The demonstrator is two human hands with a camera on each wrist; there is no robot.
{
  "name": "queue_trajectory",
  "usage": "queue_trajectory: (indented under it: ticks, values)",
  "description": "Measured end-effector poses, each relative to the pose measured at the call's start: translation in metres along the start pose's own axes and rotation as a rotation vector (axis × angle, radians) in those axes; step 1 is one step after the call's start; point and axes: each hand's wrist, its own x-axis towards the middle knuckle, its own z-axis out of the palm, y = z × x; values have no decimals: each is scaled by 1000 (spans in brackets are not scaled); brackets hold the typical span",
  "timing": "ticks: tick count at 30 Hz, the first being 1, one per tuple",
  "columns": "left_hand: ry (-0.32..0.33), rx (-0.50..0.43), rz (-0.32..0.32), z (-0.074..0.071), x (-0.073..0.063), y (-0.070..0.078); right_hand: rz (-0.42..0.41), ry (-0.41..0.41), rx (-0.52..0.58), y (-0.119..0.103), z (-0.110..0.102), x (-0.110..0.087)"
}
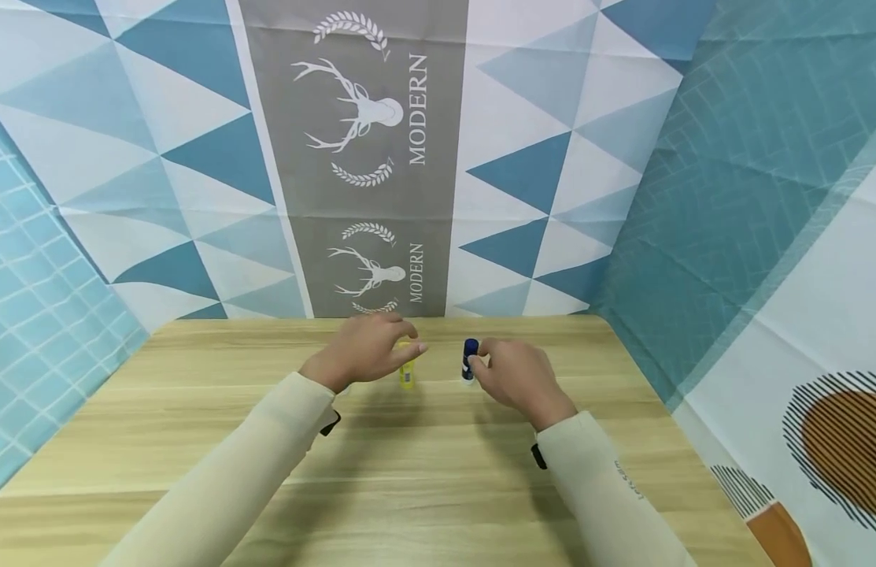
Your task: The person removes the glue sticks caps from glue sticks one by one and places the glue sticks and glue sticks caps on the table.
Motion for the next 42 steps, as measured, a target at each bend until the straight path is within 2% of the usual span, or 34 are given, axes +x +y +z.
queue_trajectory:
  ticks: [4, 10, 17, 24, 27, 36, 42]
  values:
    - [40, 13, 12, 5, -2, 1, -12, -34, 38, -8, 7, 0]
    - [90, 88, 78, 15, -3, 2, -8, -44, 70, -11, 18, -4]
    - [103, 139, 118, 20, -2, 11, 25, -47, 94, -12, 31, -12]
    - [211, 169, 145, 26, 1, 20, 64, -77, 127, -12, 45, -18]
    - [236, 157, 153, 26, 2, 23, 77, -81, 135, -11, 50, -19]
    - [187, 130, 166, 29, 4, 32, 133, -90, 133, 4, 62, -12]
    - [170, 112, 178, 37, 2, 39, 184, -114, 133, 13, 66, -8]
